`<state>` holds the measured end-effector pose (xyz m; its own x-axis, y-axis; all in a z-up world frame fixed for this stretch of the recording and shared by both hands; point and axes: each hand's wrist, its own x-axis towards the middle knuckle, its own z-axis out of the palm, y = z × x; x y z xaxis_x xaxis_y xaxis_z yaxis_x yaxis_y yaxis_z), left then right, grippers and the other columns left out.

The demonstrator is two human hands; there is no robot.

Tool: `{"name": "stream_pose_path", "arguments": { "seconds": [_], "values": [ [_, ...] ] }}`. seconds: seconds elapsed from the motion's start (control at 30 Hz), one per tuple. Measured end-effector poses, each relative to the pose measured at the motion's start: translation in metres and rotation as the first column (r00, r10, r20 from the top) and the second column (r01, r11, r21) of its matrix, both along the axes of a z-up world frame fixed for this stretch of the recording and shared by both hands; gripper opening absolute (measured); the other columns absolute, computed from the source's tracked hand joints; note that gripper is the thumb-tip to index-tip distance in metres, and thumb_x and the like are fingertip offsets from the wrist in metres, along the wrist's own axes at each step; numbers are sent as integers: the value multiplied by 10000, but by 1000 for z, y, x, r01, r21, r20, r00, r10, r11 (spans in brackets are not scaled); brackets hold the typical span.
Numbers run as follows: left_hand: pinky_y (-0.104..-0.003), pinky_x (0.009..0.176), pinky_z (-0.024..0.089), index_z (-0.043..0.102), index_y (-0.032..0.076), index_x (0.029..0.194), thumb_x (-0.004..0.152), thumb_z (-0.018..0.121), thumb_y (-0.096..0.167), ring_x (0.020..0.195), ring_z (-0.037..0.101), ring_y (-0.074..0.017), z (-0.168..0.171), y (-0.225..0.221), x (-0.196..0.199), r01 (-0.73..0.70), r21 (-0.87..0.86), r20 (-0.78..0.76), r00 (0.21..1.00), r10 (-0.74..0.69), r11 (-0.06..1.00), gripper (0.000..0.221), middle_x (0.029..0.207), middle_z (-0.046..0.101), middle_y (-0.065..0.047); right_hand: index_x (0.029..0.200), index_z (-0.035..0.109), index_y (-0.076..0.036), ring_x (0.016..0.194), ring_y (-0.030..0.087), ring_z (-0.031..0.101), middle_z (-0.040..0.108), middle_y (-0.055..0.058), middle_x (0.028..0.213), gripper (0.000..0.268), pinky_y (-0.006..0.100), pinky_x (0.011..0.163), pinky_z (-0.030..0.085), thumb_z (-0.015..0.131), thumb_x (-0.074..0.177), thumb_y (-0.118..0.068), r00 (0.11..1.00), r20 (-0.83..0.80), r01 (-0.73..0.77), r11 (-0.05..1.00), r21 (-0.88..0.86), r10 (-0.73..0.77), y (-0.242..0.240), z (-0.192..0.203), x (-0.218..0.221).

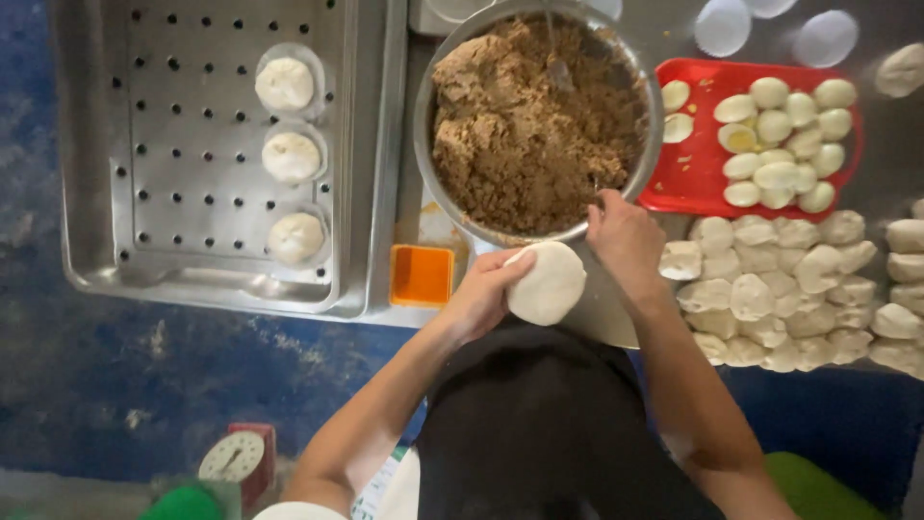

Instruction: Preparing and filling siopao dough with meat and eggs.

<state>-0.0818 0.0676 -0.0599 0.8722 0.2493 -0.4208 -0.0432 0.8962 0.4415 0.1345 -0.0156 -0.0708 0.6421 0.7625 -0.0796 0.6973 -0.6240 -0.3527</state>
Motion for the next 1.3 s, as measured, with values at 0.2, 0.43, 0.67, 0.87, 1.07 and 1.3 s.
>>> {"name": "stream_pose_path", "arguments": {
  "seconds": [0.2,0.43,0.67,0.87,1.07,1.3],
  "values": [
    [-360,905,594,640,-42,1323,938,723,141,1024,710,-198,39,-5,2,227,371,-252,958,-138,900,434,1161,738,-132,998,694,-105,819,431,706,710,213,847,203,553,730,551,610,1048,-284,998,62,-14,980,-197,27,-19,-7,18],
    [-345,927,590,635,-23,1311,904,709,43,1023,723,-199,-23,-17,-38,115,272,-357,934,-11,956,418,1161,742,-133,1119,684,-86,629,287,677,701,124,757,171,434,560,514,585,1067,-215,990,-76,-125,989,-81,119,-27,52,17],
    [-380,889,597,624,-97,1242,916,660,-20,973,724,-255,-92,-24,-48,-428,237,-353,798,488,872,337,1124,721,-176,1254,694,-125,573,236,660,708,92,773,246,376,510,520,553,1058,-173,922,-218,-312,948,69,319,21,16,-5],
    [-343,896,597,641,-109,1233,941,637,-38,1002,721,-215,-86,7,-41,-532,394,-253,722,644,750,301,1159,721,-144,1056,768,-112,771,346,710,732,164,840,238,472,715,546,558,1030,-221,890,-252,-396,918,-12,380,55,-24,-40],
    [-295,813,587,660,-96,1255,942,657,-7,920,703,-155,-62,15,-32,-365,537,-323,744,585,761,326,1095,737,-120,1157,772,-51,800,156,718,769,12,954,237,324,698,564,672,1007,-204,613,-705,-243,934,262,357,42,-56,-10],
    [-277,870,583,628,-75,1342,953,655,3,988,695,-149,-33,17,-29,-326,531,-269,811,520,782,397,1161,728,-116,1156,780,-12,490,36,373,507,-65,626,277,211,429,275,678,967,-187,72,-993,111,990,-89,-98,30,-3,2]
  ]
}}
